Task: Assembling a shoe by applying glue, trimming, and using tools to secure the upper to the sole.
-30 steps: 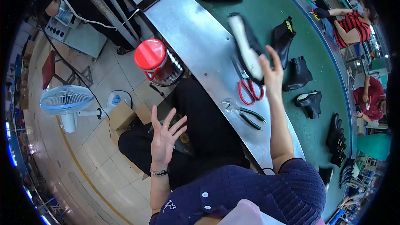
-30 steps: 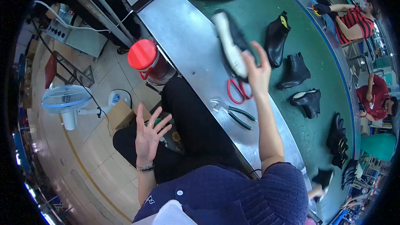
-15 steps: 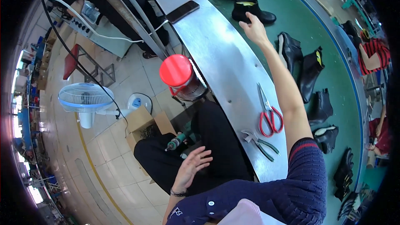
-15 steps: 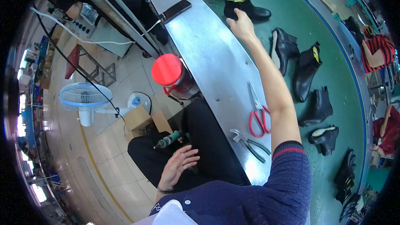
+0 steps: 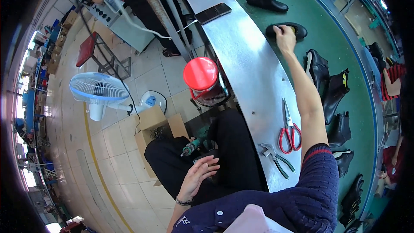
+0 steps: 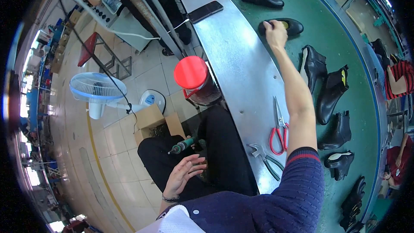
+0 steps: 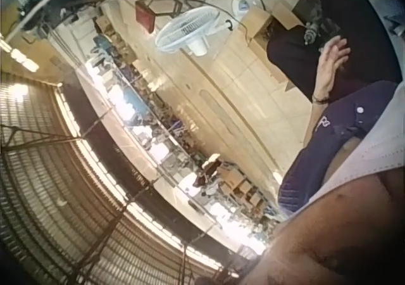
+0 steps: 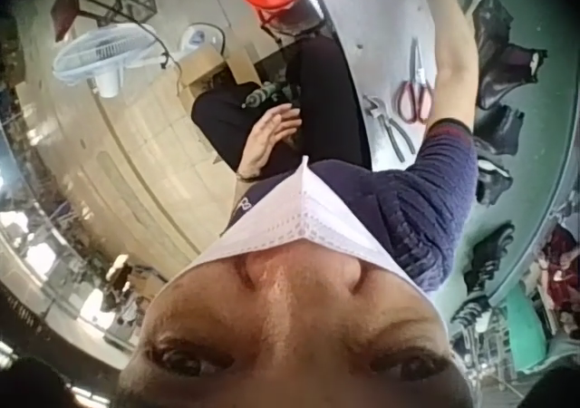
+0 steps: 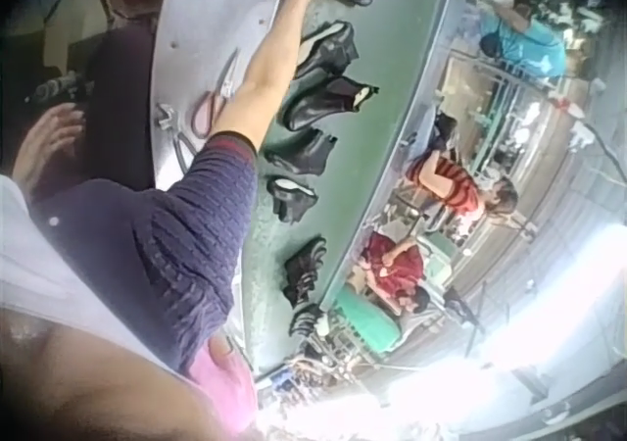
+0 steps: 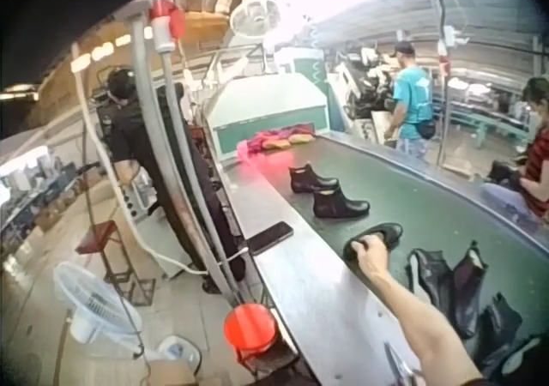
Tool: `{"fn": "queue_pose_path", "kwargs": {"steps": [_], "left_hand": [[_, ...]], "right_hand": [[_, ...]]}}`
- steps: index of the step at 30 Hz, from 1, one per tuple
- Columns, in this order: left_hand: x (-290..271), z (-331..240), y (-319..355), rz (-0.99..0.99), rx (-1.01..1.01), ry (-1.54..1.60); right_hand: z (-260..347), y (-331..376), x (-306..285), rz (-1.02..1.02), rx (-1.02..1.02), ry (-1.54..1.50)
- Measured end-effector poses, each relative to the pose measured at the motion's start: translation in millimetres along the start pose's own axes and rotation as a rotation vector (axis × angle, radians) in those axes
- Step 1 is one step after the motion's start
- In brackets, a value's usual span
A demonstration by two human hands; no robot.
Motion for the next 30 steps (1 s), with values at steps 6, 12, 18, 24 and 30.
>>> {"fn": "queue_pose_path", "kwargs": {"steps": [6, 12, 18, 24, 30], "left_hand": [[-2.3, 8.5, 16.1, 0.076, 0.030, -0.120], [14.6, -11.3, 8.4, 0.134, 0.241, -0.402], [51.4, -29.1, 3.9, 0.491, 0.462, -0.582], [2.1, 18.8, 22.9, 0.312, 0.469, -0.461], [-35.8, 44.4, 55.3, 0.137, 0.497, -0.367]], "right_hand": [[36.3, 36.3, -140.3, 0.150, -0.065, -0.283], [180.4, 138.1, -224.6, 0.466, -0.070, -0.729], [255.8, 242.2, -210.0, 0.961, 0.001, -1.121], [268.4, 296.4, -160.5, 0.942, -0.034, -0.967], [191.3, 336.4, -161.3, 0.820, -0.032, -0.350]]}}
Point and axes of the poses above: each hand's wrist, its own y-axis away from the middle knuckle, its own x-axis out of the palm, z = x × y, the point moved 1 cm from there along -y, towards the middle knuckle, and after that the axes turned 12 degrees about z, right-handed, at the moved point
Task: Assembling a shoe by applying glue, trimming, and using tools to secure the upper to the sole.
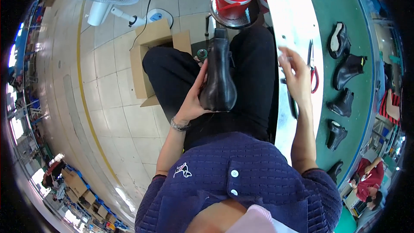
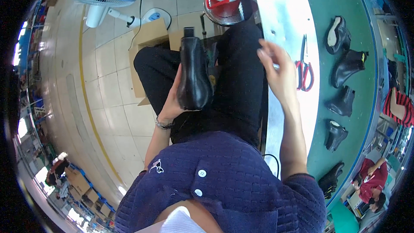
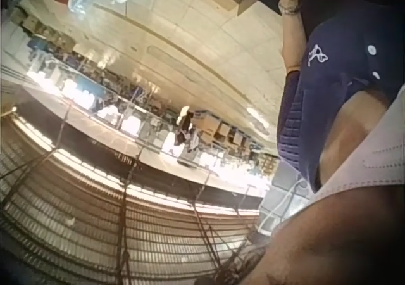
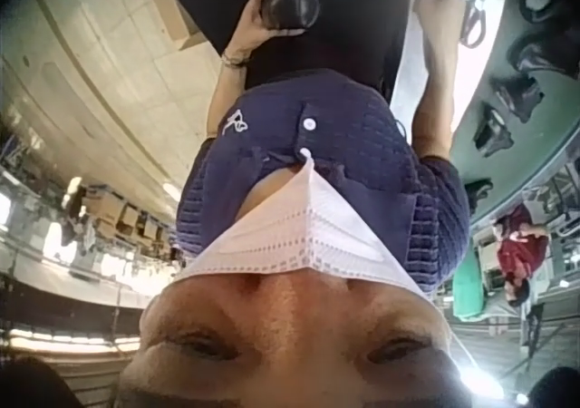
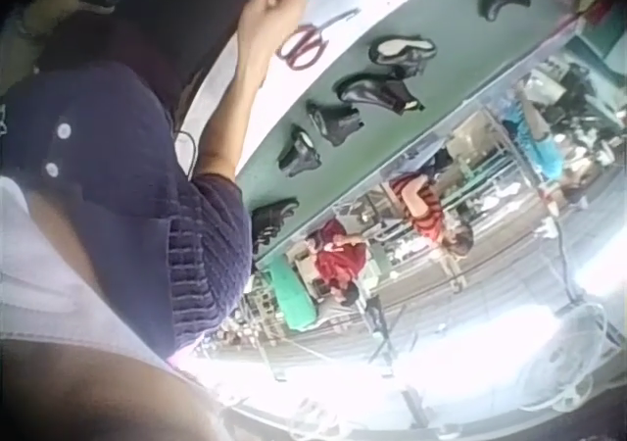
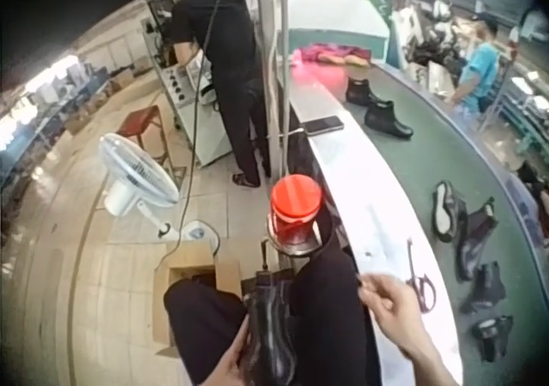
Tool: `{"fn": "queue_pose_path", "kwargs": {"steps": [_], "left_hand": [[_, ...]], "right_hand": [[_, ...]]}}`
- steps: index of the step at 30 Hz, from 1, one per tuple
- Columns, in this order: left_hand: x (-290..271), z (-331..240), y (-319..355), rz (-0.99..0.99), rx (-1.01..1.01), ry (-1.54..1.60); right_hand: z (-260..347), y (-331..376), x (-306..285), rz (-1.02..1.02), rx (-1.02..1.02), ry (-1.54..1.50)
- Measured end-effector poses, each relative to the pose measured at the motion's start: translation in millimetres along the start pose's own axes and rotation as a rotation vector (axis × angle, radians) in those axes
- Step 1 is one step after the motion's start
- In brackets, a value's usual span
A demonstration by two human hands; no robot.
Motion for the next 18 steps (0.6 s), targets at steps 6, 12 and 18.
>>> {"fn": "queue_pose_path", "kwargs": {"steps": [6, 12, 18], "left_hand": [[-29.4, -2.4, 72.6, -0.405, -0.277, 0.238], [-45.3, -24.7, 89.3, -0.487, -0.407, 0.428], [-19.3, -47.5, 24.3, -0.352, -0.495, 0.363]], "right_hand": [[-80.4, 93.0, 7.6, 0.041, 0.329, 0.644], [-85.4, 98.5, -1.4, 0.019, 0.453, 0.488], [-29.7, 72.8, -2.0, 0.031, 0.692, -0.632]]}}
Point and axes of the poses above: each hand's wrist, its own y-axis away from the middle knuckle, its own x-axis out of the palm, z = x × y, the point moved 1 cm from there along -y, towards the middle knuckle, and after that the axes turned 12 degrees about z, right-handed, at the moved point
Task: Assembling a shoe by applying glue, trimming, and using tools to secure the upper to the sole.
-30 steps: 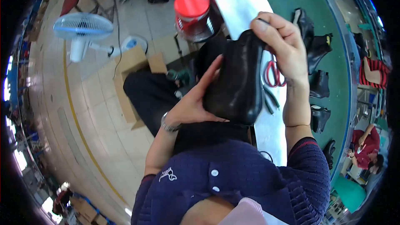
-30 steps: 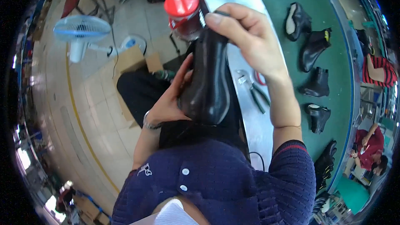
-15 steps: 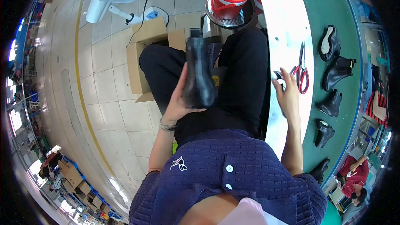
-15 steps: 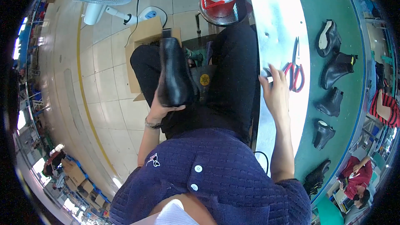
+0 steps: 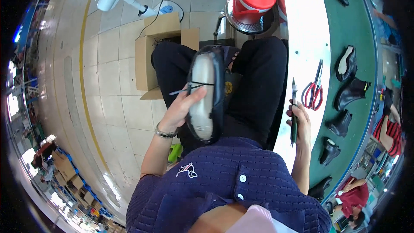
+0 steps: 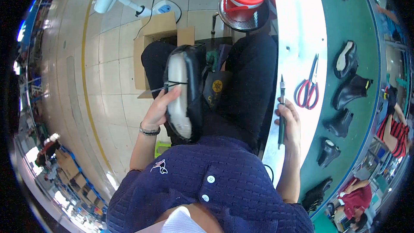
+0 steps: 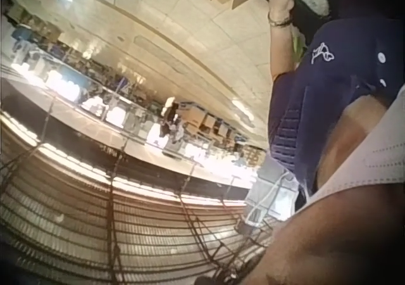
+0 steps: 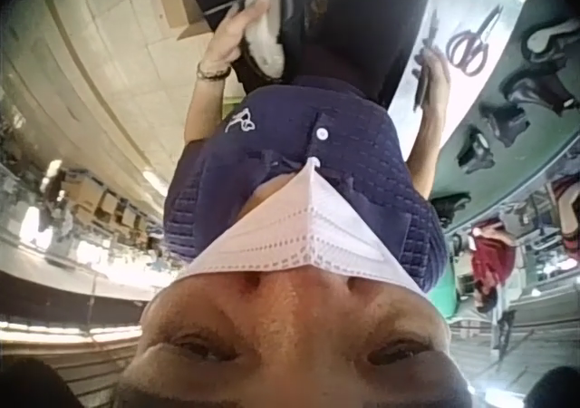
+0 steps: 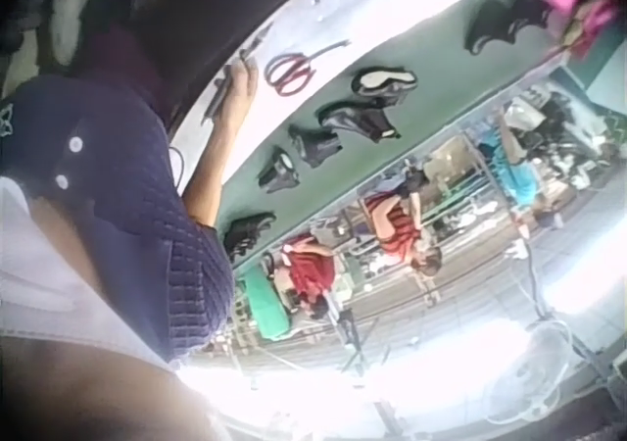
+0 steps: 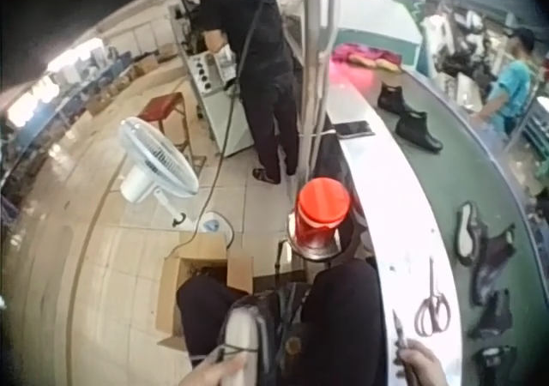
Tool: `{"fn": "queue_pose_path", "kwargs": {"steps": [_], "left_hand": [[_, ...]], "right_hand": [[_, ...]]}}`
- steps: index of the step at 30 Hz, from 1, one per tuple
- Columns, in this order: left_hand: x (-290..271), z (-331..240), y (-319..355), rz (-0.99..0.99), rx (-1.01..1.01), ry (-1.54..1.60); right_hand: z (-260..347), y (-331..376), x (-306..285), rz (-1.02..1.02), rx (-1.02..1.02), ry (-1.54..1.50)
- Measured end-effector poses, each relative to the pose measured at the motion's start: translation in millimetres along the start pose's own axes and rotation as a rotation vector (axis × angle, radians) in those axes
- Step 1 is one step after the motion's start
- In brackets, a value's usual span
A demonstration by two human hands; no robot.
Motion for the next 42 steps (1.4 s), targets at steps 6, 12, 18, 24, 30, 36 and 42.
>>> {"fn": "queue_pose_path", "kwargs": {"steps": [6, 12, 18, 24, 30, 36, 42], "left_hand": [[25.2, -8.2, -34.4, 0.011, 0.222, -0.043], [6.2, -9.0, -33.3, 0.019, 0.304, -0.304], [1.1, -30.3, -48.1, -0.280, 0.554, -0.647], [1.4, -59.9, -60.3, -0.376, 0.740, -0.834], [3.0, -51.7, -63.7, -0.445, 0.865, -0.892], [1.9, -48.7, -62.9, -0.450, 0.902, -0.967], [1.1, -52.5, -57.8, -0.389, 0.926, -1.080]], "right_hand": [[72.4, 7.4, 70.7, 0.602, -0.024, -0.034], [110.2, -0.3, 124.4, 0.814, -0.011, 0.073], [134.4, -22.0, 148.4, 0.887, 0.139, 0.166], [141.3, -26.2, 153.2, 0.799, 0.132, 0.397], [121.1, -30.1, 148.7, 0.760, -0.111, 0.601], [106.0, -32.8, 146.4, 0.682, -0.246, 0.721], [101.4, -30.7, 147.0, 0.620, -0.303, 0.770]]}}
Point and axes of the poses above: each hand's wrist, its own y-axis away from the middle knuckle, its own x-axis out of the palm, z = x × y, the point moved 1 cm from there along -y, towards the middle knuckle, and after that the axes turned 12 degrees about z, right-handed, at the moved point
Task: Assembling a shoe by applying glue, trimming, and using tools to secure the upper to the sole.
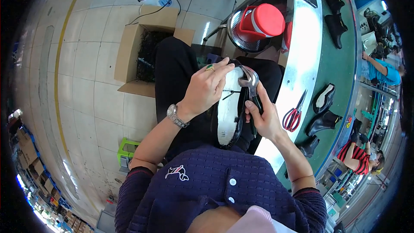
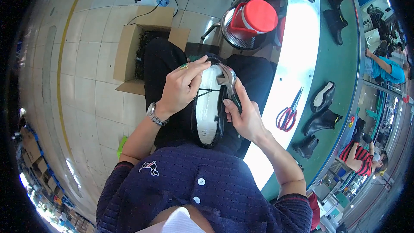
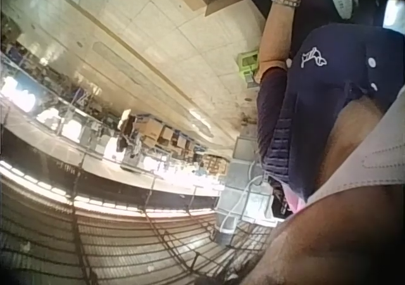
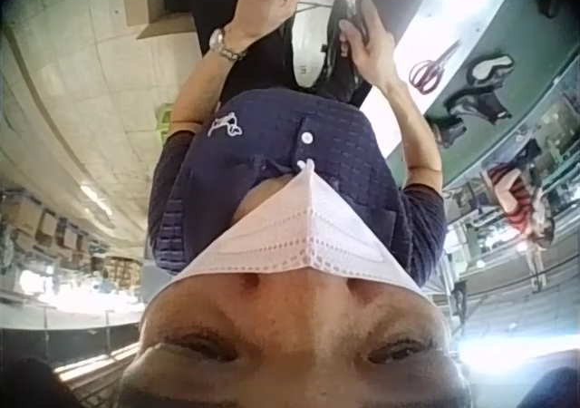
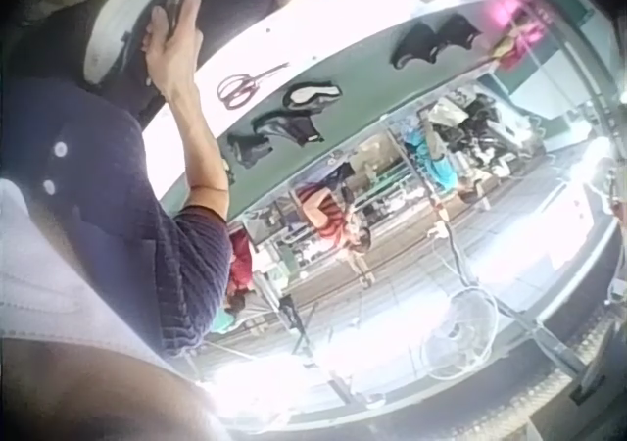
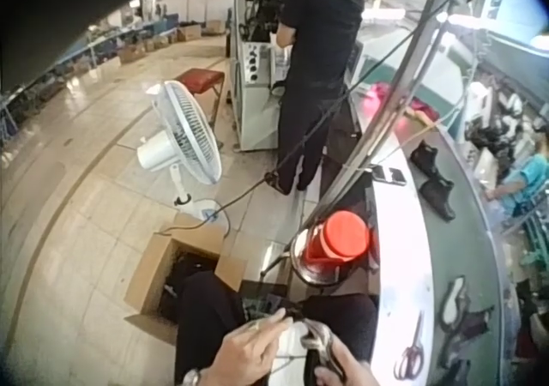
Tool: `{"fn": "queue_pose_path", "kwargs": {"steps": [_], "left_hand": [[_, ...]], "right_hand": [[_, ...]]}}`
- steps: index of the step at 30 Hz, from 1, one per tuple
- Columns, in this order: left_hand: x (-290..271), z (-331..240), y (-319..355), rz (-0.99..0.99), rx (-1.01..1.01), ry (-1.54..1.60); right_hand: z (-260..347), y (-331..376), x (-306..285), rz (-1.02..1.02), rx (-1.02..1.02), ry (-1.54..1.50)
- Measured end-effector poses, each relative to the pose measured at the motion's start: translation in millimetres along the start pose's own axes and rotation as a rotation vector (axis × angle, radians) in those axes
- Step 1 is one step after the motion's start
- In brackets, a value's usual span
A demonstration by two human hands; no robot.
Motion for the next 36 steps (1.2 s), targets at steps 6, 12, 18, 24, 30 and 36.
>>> {"fn": "queue_pose_path", "kwargs": {"steps": [6, 12, 18, 24, 30, 36], "left_hand": [[1.8, 8.4, 4.4, 0.055, 0.142, -0.213], [0.7, 6.4, 4.8, 0.132, 0.175, -0.379], [-1.7, 3.5, 3.8, 0.130, 0.197, -0.420], [-3.1, 9.2, 6.1, 0.077, 0.203, -0.350], [10.9, 12.3, 2.6, 0.002, 0.163, -0.181], [-4.2, 13.7, 1.2, 0.022, 0.038, -0.001]], "right_hand": [[29.8, 4.9, -22.4, 0.054, 0.009, 0.518], [61.2, 2.5, -34.7, 0.110, 0.100, 0.689], [80.8, -6.8, -18.3, -0.348, -0.083, 0.480], [63.9, -16.3, -18.5, -0.110, -0.086, 0.948], [24.2, -22.8, -6.5, -0.287, -0.180, 0.764], [56.2, -17.1, -20.7, -0.150, -0.224, 0.762]]}}
Point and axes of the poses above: each hand's wrist, its own y-axis away from the middle knuckle, its own x-axis out of the palm, z = x × y, the point moved 1 cm from there along -y, towards the middle knuckle, and after that the axes turned 12 degrees about z, right-handed, at the moved point
